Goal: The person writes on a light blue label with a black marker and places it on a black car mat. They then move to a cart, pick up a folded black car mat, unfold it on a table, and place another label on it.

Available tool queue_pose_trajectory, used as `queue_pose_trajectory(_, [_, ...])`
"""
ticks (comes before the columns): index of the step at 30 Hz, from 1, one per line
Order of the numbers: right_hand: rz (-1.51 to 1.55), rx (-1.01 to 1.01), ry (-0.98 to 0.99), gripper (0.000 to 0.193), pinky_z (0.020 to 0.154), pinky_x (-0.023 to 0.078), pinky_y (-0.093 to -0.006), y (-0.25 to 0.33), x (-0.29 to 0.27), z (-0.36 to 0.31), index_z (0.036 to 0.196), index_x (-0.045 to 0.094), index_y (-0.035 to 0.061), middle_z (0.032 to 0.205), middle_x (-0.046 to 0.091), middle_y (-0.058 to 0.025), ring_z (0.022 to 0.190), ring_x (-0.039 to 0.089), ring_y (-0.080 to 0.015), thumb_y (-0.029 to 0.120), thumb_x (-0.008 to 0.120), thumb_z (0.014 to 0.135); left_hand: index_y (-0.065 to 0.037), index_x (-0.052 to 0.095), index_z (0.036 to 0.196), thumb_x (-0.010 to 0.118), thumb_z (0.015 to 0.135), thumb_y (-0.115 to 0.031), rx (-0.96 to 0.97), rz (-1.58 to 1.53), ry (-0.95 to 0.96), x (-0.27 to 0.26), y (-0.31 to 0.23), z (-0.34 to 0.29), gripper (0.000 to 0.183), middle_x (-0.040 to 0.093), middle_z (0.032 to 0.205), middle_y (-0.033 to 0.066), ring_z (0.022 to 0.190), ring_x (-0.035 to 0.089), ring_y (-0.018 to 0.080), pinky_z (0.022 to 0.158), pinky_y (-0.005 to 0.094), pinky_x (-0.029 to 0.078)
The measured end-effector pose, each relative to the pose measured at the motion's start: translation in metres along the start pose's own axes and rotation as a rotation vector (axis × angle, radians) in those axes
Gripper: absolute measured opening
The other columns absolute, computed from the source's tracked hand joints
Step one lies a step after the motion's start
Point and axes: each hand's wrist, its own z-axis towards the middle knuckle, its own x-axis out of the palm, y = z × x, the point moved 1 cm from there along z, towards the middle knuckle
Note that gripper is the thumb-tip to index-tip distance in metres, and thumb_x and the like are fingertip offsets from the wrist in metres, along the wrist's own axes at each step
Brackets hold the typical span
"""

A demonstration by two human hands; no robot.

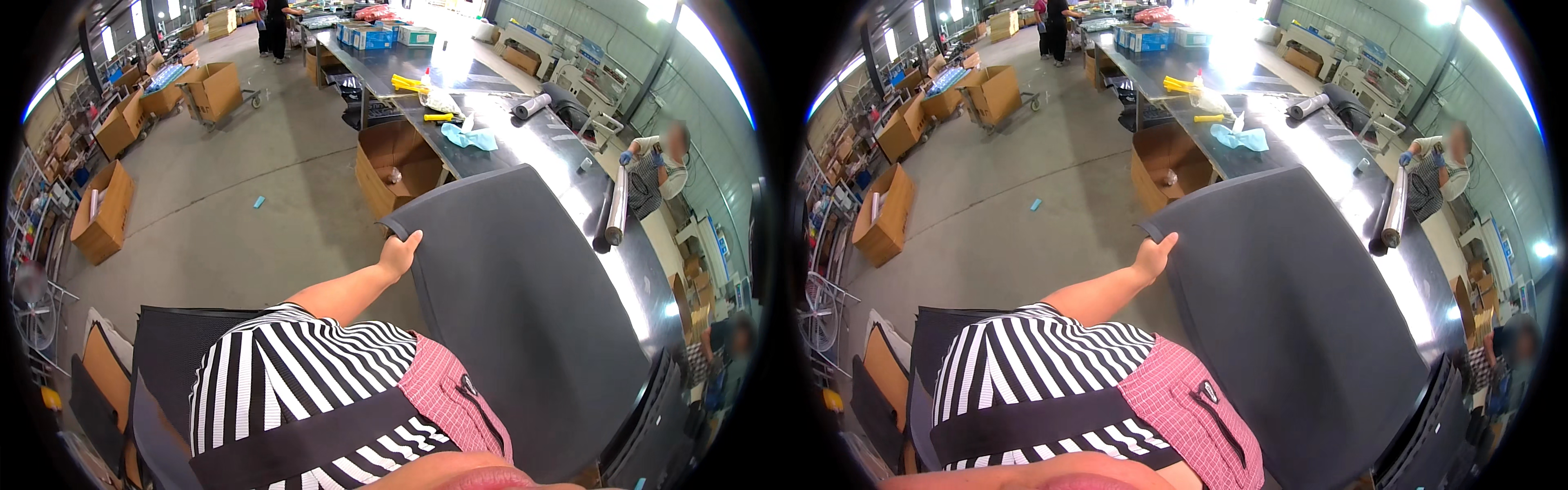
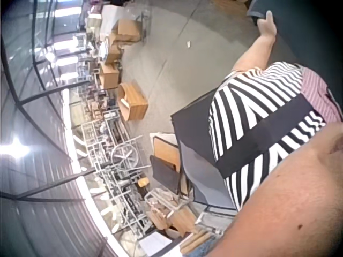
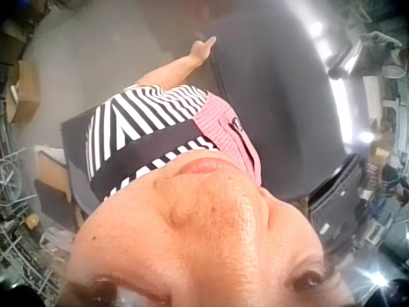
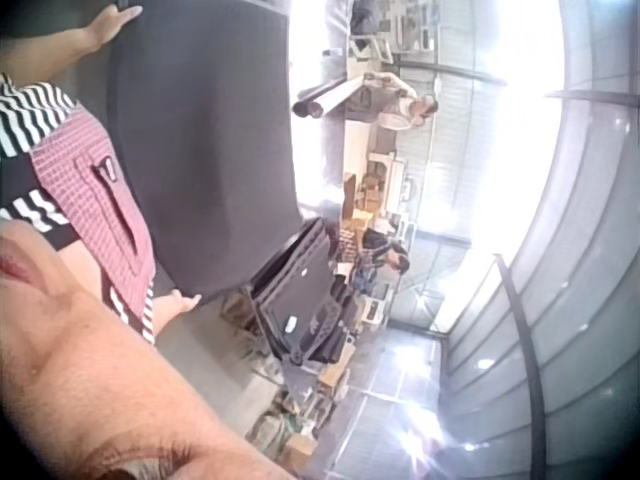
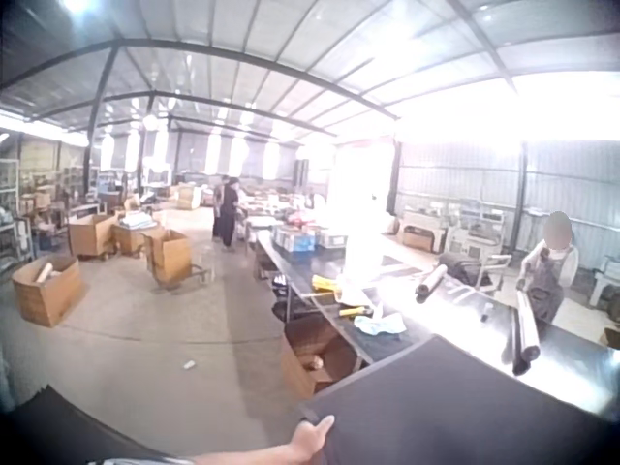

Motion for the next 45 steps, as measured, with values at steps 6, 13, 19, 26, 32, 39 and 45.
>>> queue_pose_trajectory(6, [-0.048, -0.025, -0.036, 0.05, 0.094, 0.047, -0.0443, -0.017, -0.016, 0.007, 0.119, 0.053, -0.0143, 0.12, 0.059, -0.0265, 0.106, 0.059, -0.0395, 0.024, 0.06, 0.088, 0.007, 0.06, 0.118, 0.061, 0.092, -0.03, -0.057, 0.021, -0.022, -0.001, 0.007, 0.005, 0.045, 0.065, 0.114, 0.0131, 0.103, 0.061, 0.0231, 0.09, 0.0347, 0.046])
queue_pose_trajectory(13, [-0.116, -0.034, -0.105, 0.047, 0.093, 0.047, -0.0438, -0.037, -0.04, 0.014, 0.116, 0.054, -0.0147, 0.117, 0.06, -0.0279, 0.104, 0.059, -0.0405, 0.022, 0.061, 0.088, 0.007, 0.06, 0.118, 0.063, 0.091, -0.03, -0.108, 0.006, -0.07, -0.004, 0.015, 0.006, 0.045, 0.064, 0.115, 0.0138, 0.104, 0.061, 0.0237, 0.09, 0.0348, 0.047])
queue_pose_trajectory(19, [-0.188, -0.036, -0.162, 0.046, 0.093, 0.046, -0.0434, -0.057, -0.064, 0.02, 0.114, 0.055, -0.0151, 0.115, 0.061, -0.0291, 0.103, 0.059, -0.0413, 0.021, 0.061, 0.087, 0.007, 0.059, 0.119, 0.064, 0.09, -0.03, -0.092, 0.06, -0.051, -0.007, 0.028, 0.009, 0.047, 0.064, 0.116, 0.0145, 0.104, 0.061, 0.0243, 0.091, 0.0348, 0.047])
queue_pose_trajectory(26, [-0.18, -0.161, -0.219, 0.044, 0.092, 0.046, -0.0429, -0.097, -0.093, 0.038, 0.111, 0.057, -0.0156, 0.111, 0.062, -0.0304, 0.101, 0.06, -0.0423, 0.02, 0.062, 0.086, 0.007, 0.061, 0.115, 0.064, 0.09, -0.033, -0.021, 0.303, -0.028, -0.014, 0.036, 0.009, 0.047, 0.067, 0.112, 0.0179, 0.102, 0.063, 0.0298, 0.089, 0.0366, 0.048])
queue_pose_trajectory(32, [-0.001, -0.837, -0.338, 0.043, 0.091, 0.047, -0.0458, -0.165, -0.089, 0.073, 0.106, 0.059, -0.0161, 0.107, 0.062, -0.034, 0.101, 0.06, -0.0449, 0.021, 0.063, 0.085, 0.004, 0.061, 0.115, 0.061, 0.09, -0.036, 0.15, 0.405, 0.051, -0.011, 0.04, 0.015, 0.047, 0.067, 0.11, 0.0212, 0.102, 0.063, 0.0347, 0.088, 0.0383, 0.048])
queue_pose_trajectory(39, [-0.371, 0.074, -0.218, 0.045, 0.094, 0.045, -0.0465, -0.146, -0.092, 0.058, 0.108, 0.059, -0.016, 0.111, 0.06, -0.0358, 0.104, 0.059, -0.0462, 0.022, 0.064, 0.084, 0.004, 0.063, 0.111, 0.059, 0.091, -0.037, 0.19, 0.596, 0.058, -0.005, 0.027, 0.009, 0.046, 0.068, 0.106, 0.0235, 0.1, 0.064, 0.0385, 0.086, 0.0416, 0.049])
queue_pose_trajectory(45, [-0.748, 0.006, -0.221, 0.056, 0.093, 0.048, -0.0455, -0.162, -0.107, 0.061, 0.114, 0.061, -0.0077, 0.108, 0.064, -0.0287, 0.101, 0.062, -0.0434, 0.043, 0.053, 0.092, 0.003, 0.063, 0.11, 0.06, 0.09, -0.038, 0.253, 0.644, 0.063, 0.012, 0.018, 0.003, 0.046, 0.067, 0.107, 0.0231, 0.102, 0.063, 0.0393, 0.087, 0.0423, 0.049])
